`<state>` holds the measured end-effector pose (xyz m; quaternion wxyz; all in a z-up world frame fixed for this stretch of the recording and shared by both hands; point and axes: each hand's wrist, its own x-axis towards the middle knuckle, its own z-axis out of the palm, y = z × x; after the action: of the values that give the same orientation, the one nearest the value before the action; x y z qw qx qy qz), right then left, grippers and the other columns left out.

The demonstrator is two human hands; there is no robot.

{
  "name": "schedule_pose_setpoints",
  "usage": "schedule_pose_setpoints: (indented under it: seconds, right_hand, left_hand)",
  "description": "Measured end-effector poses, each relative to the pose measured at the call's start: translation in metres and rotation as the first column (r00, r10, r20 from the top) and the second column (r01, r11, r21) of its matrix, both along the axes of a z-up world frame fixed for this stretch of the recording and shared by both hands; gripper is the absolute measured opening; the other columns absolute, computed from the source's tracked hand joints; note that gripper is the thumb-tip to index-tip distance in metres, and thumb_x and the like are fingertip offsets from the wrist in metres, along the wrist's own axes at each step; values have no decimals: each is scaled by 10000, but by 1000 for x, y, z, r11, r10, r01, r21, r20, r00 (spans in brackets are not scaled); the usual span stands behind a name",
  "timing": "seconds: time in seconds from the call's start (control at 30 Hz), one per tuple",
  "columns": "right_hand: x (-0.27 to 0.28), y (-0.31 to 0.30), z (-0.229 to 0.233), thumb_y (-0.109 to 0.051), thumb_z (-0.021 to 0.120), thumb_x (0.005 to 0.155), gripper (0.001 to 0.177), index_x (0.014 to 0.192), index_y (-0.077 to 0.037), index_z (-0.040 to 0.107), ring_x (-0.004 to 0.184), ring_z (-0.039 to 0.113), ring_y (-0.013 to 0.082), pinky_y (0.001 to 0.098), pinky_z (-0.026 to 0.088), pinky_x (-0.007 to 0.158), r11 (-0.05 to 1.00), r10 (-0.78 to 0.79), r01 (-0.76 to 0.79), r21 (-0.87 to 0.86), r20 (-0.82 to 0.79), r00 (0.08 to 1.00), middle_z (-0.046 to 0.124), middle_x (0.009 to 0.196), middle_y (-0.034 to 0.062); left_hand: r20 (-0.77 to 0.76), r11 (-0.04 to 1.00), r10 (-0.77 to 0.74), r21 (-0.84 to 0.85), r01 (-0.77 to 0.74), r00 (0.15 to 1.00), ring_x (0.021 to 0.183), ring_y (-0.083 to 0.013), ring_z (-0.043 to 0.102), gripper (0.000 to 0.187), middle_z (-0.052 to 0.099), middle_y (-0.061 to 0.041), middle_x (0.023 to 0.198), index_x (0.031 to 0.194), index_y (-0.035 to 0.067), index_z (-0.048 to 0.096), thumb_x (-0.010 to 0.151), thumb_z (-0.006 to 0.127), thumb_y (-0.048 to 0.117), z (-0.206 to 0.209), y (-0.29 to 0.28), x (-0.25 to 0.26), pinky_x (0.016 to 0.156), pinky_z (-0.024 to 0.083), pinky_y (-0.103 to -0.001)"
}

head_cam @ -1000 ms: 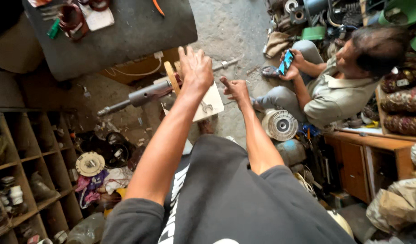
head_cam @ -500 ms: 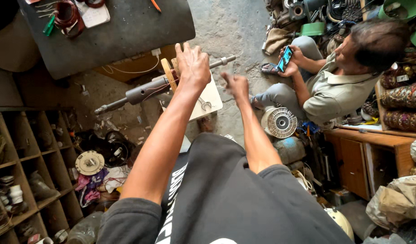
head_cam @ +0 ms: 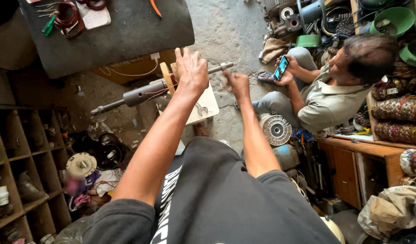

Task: The person winds copper wire onto a wooden spool mounted on a lathe, using a crank to rotate the spool. They then use pliers to cut the wire and remove the spool from the lathe.

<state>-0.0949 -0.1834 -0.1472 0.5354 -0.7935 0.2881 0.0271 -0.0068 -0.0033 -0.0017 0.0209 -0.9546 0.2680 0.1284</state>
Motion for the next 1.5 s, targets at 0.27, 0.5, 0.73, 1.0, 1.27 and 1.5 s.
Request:
schedule_pose_setpoints:
  seconds: [0.27,0.5,0.73,1.0,1.27,1.5]
  right_hand:
    - [-26,-12,-10,-555,820,859,507,826,-51,768,652,699,132,289,553,562,949,-83,37,314,133,988,708,699,32]
    - [7,-4,-38,-548,775,904,511,808,-48,740,631,637,112,288,544,497,983,-98,52,177,262,960,670,702,19]
    - [-7,1,-17,-550,777,820,518,912,-41,759,729,738,86,295,603,509,952,-130,88,293,125,984,767,810,16]
    - [7,4,-25,-568,713,867,497,950,-81,775,770,726,109,291,607,546,937,-131,40,348,242,961,771,862,28]
    - [-30,-7,-33,-541,690,887,433,998,-124,737,841,744,112,280,609,556,873,-186,23,487,288,939,755,913,14]
    - [5,-15,-45,-548,728,936,503,949,-46,742,728,654,128,275,541,539,963,-157,100,251,219,963,714,845,42]
  left_hand:
    - [166,998,-36,-43,44,985,1345,-391,421,333,628,-96,1271,1026,182,784,718,728,297,-11,7,-14,1112,150,-630]
    - [-9,997,-3,75,4,1000,1338,-340,463,298,643,-79,1282,1130,156,781,866,677,247,15,-1,-4,1165,202,-582]
    - [9,996,-18,88,18,1000,1371,-373,387,318,601,-84,1309,1142,199,762,873,649,326,23,-6,4,1145,170,-594]
    - [56,998,-25,66,22,998,1389,-364,409,285,623,-97,1303,1148,199,776,940,606,291,-5,-4,0,1172,179,-601]
    - [-21,990,-43,133,46,999,1407,-380,366,375,577,-97,1375,1240,201,720,904,610,327,7,-6,-10,1176,121,-604]
    - [62,993,0,116,-7,998,1424,-379,361,356,589,-97,1365,1239,199,721,921,599,300,8,-8,-4,1176,113,-604]
